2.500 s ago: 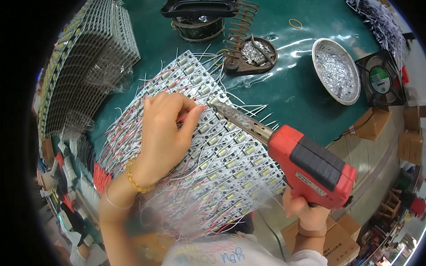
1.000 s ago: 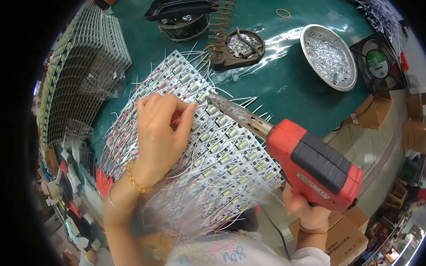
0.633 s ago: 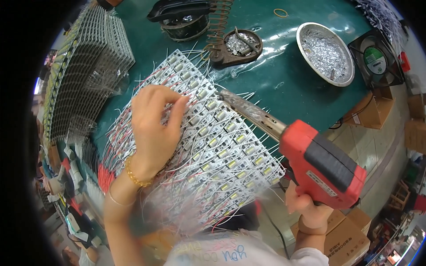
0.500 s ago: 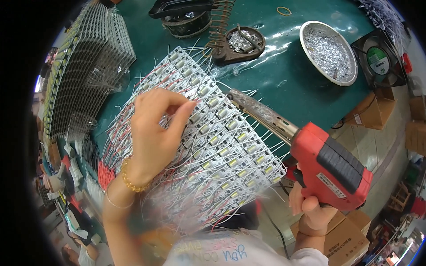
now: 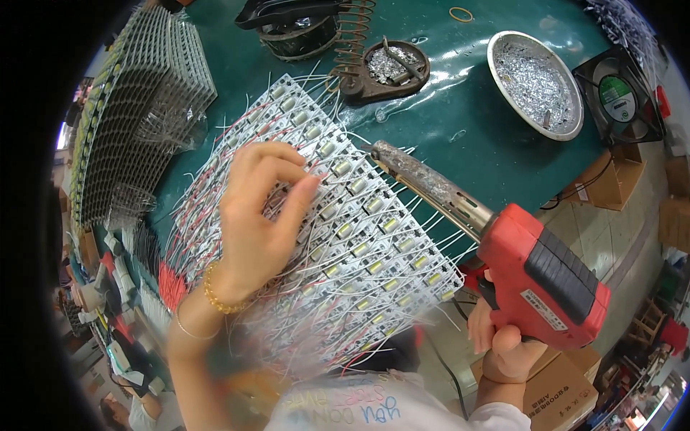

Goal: The person solders electrical wires onto a panel of circuit boards using a soldering iron, picking up wires from piles and attaching them to the boards.

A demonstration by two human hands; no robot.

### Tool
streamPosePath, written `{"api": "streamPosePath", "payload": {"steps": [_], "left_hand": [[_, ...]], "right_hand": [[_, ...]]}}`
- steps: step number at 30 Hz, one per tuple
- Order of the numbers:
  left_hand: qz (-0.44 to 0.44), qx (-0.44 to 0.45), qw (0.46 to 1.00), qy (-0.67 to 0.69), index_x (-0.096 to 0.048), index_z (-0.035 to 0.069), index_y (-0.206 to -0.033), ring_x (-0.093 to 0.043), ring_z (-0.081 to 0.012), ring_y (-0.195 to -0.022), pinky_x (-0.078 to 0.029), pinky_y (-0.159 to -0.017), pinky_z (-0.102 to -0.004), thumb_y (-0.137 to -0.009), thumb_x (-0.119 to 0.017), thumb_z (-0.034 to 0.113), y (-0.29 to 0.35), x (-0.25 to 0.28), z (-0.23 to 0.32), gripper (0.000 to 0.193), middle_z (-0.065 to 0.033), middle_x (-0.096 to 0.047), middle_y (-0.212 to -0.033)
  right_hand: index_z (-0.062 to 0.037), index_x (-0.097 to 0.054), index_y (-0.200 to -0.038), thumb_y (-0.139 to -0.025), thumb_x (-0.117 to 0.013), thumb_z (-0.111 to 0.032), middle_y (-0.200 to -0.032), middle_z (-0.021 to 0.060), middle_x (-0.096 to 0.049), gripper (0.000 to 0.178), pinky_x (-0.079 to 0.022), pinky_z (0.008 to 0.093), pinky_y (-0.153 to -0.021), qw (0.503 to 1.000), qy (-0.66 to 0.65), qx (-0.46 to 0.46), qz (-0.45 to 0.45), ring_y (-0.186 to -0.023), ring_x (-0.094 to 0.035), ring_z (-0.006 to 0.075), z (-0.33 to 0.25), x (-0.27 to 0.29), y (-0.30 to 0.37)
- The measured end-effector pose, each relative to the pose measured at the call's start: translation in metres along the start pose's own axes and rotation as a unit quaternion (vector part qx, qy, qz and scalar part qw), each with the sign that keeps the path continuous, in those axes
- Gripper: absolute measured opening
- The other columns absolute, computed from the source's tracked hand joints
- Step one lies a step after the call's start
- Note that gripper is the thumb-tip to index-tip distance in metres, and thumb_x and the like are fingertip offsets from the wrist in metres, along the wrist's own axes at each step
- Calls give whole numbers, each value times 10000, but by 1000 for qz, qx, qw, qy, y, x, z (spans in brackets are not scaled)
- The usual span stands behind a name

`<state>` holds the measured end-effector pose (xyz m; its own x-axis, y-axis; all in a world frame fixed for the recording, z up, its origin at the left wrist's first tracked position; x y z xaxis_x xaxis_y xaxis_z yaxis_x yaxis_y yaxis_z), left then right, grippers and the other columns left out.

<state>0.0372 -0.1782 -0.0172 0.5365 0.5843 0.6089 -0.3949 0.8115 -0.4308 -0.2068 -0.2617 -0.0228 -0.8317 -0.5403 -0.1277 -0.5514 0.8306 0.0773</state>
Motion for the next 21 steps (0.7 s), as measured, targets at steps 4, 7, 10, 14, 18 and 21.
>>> {"api": "streamPosePath", "payload": {"steps": [4, 7, 10, 14, 18, 21], "left_hand": [[-15, 5, 999, -40, -576, 59, -732, -489, -233, -780, -343, -706, -352, -751, -684, 69, 0, -2, -5, 110, -54, -557, -800], [-27, 1, 997, -74, -573, 58, -723, -488, -234, -778, -342, -703, -353, -747, -680, 70, 0, -4, -4, 110, -49, -548, -784], [-45, 20, 996, -73, -573, 58, -707, -490, -238, -775, -344, -700, -355, -739, -677, 67, -4, -4, -5, 109, -46, -546, -767], [-60, 38, 994, -77, -573, 38, -691, -511, -245, -776, -375, -711, -350, -717, -695, 55, -8, -4, -3, 126, -58, -574, -764], [-60, 42, 993, -92, -571, 17, -688, -527, -248, -774, -403, -722, -342, -707, -712, 42, -8, -4, -2, 144, -69, -594, -767], [-55, 37, 992, -103, -571, 17, -686, -524, -248, -773, -402, -717, -342, -707, -711, 43, -9, -5, 0, 144, -69, -590, -761]], "right_hand": [[145, -431, -1116, -803, -625, -558, -450, -17, -414, 793, -327, 205, -337, 998, 21, 15, 50, -326, -395, 80, 2, 0, 8], [143, -466, -1080, -761, -672, -547, -448, -12, -417, 787, -321, 204, -331, 999, 24, -8, 44, -325, -391, 78, 8, 3, 9], [135, -474, -1069, -738, -697, -531, -449, -8, -420, 777, -314, 205, -326, 999, 15, -28, 27, -327, -391, 78, 12, 2, 7], [120, -481, -1061, -724, -718, -507, -459, -5, -428, 750, -302, 207, -323, 999, 6, -48, 23, -333, -393, 79, 13, 1, 5], [104, -488, -1056, -720, -734, -481, -474, -2, -439, 717, -293, 210, -322, 998, 7, -57, 19, -340, -394, 80, 16, 2, 5], [101, -487, -1086, -725, -747, -437, -491, -4, -450, 698, -293, 206, -332, 998, 53, -43, 16, -349, -395, 78, 17, 8, 9]]}}
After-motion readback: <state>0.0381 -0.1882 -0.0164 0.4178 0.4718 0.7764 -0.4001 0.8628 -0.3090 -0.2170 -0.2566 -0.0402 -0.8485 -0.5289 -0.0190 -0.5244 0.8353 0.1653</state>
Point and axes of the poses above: each hand's wrist, its own y-axis away from the middle knuckle, its own x-axis out of the back of the hand, z = x × y, the point moved 7 cm from there along -y, towards the middle knuckle
